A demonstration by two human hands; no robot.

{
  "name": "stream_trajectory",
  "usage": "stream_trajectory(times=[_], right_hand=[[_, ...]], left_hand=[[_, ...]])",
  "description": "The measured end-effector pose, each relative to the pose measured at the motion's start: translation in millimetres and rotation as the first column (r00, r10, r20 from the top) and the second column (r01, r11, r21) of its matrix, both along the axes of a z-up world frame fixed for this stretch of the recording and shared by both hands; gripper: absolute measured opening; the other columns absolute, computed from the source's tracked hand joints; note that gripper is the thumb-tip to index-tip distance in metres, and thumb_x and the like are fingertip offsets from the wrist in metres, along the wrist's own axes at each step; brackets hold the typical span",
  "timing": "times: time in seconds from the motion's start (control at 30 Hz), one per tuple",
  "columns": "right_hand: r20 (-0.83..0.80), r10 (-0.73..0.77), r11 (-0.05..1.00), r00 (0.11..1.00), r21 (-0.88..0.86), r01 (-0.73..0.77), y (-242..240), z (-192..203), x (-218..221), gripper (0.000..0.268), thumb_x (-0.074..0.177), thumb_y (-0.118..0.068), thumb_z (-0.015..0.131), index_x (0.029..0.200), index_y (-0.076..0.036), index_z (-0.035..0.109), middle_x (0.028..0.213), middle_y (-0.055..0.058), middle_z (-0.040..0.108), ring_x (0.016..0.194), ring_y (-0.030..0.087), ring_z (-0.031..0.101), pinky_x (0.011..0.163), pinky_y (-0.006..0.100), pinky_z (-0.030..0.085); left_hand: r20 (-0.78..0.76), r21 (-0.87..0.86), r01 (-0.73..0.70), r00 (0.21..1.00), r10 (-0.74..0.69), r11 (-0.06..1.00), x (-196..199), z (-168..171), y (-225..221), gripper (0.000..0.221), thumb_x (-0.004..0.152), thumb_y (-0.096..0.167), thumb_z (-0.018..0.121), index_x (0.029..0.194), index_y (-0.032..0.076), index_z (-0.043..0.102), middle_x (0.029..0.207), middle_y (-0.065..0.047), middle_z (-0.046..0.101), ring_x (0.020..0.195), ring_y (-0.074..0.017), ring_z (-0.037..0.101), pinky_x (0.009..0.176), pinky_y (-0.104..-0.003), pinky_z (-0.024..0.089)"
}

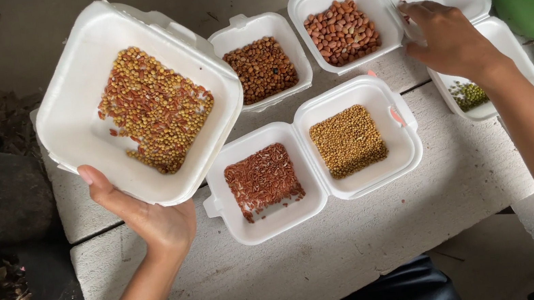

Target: Sorting various types of seeds into different containers by hand and using a small spoon.

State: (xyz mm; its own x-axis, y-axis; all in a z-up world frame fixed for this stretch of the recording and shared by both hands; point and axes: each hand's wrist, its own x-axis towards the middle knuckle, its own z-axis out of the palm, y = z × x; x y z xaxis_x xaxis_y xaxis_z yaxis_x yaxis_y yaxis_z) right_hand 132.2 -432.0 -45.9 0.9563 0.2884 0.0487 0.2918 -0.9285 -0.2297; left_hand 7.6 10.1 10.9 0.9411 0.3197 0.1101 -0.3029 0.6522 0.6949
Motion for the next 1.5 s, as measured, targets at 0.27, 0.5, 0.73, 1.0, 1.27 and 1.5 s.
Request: stream_trajectory(times=[0.27, 0.5, 0.73, 1.0, 1.27, 1.5], right_hand=[[0.118, 0.338, 0.932, 0.934, 0.099, -0.349, 45, 26, -30, 0.061, 0.086, 0.011, 0.065, 0.146, 0.002, 0.054, 0.155, 0.025, 0.047, 0.147, 0.042, 0.04, 0.125, 0.057, 0.028], [0.133, 0.387, 0.884, 0.913, 0.228, -0.408, 59, 21, -37, 0.043, 0.096, 0.01, 0.059, 0.138, 0.001, 0.062, 0.144, 0.022, 0.06, 0.14, 0.037, 0.053, 0.124, 0.051, 0.038], [0.143, 0.376, 0.88, 0.915, 0.253, -0.402, 61, 19, -42, 0.041, 0.098, 0.004, 0.061, 0.139, -0.002, 0.063, 0.143, 0.018, 0.062, 0.139, 0.036, 0.054, 0.125, 0.051, 0.039], [0.168, 0.347, 0.905, 0.923, 0.197, -0.377, 62, 17, -43, 0.038, 0.1, 0.003, 0.06, 0.138, 0.0, 0.064, 0.142, 0.02, 0.063, 0.134, 0.036, 0.059, 0.12, 0.048, 0.044], [0.241, 0.363, 0.887, 0.9, 0.208, -0.413, 71, 40, -58, 0.048, 0.093, 0.02, 0.059, 0.14, 0.008, 0.06, 0.148, 0.028, 0.057, 0.141, 0.042, 0.053, 0.124, 0.05, 0.04], [0.391, 0.278, 0.87, 0.877, 0.286, -0.403, 96, 73, -97, 0.028, 0.108, 0.014, 0.061, 0.135, 0.012, 0.066, 0.139, 0.028, 0.066, 0.133, 0.041, 0.064, 0.118, 0.047, 0.05]], left_hand=[[-0.024, 0.006, 0.001, 1.0, -0.001, 1.0, 0, 0, 0, 0.09, 0.088, 0.059, 0.054, 0.162, 0.014, 0.03, 0.162, -0.01, 0.046, 0.153, -0.0316, 0.047, 0.13, -0.049, 0.043], [-0.005, 0.032, 0.002, 1.0, -0.002, 0.999, -2, 1, 0, 0.088, 0.09, 0.059, 0.053, 0.162, 0.014, 0.03, 0.162, -0.01, 0.046, 0.153, -0.0315, 0.046, 0.131, -0.049, 0.043], [-0.018, 0.014, 0.016, 1.0, -0.016, 1.0, -3, 5, 0, 0.089, 0.088, 0.059, 0.052, 0.162, 0.013, 0.03, 0.16, -0.011, 0.046, 0.152, -0.0327, 0.047, 0.13, -0.05, 0.044], [-0.027, -0.005, 0.003, 1.0, -0.003, 1.0, -1, 1, 1, 0.09, 0.087, 0.06, 0.055, 0.161, 0.014, 0.032, 0.16, -0.01, 0.047, 0.151, -0.0313, 0.048, 0.129, -0.049, 0.044], [-0.042, -0.02, 0.044, 0.998, -0.045, 0.999, -3, 2, 0, 0.09, 0.088, 0.059, 0.05, 0.162, 0.014, 0.028, 0.161, -0.011, 0.045, 0.152, -0.0332, 0.045, 0.13, -0.051, 0.042], [-0.074, 0.211, 0.279, 0.96, -0.269, 0.937, -10, -30, -6, 0.081, 0.096, 0.066, 0.04, 0.149, 0.005, 0.042, 0.139, -0.019, 0.059, 0.133, -0.035, 0.057, 0.11, -0.05, 0.054]])
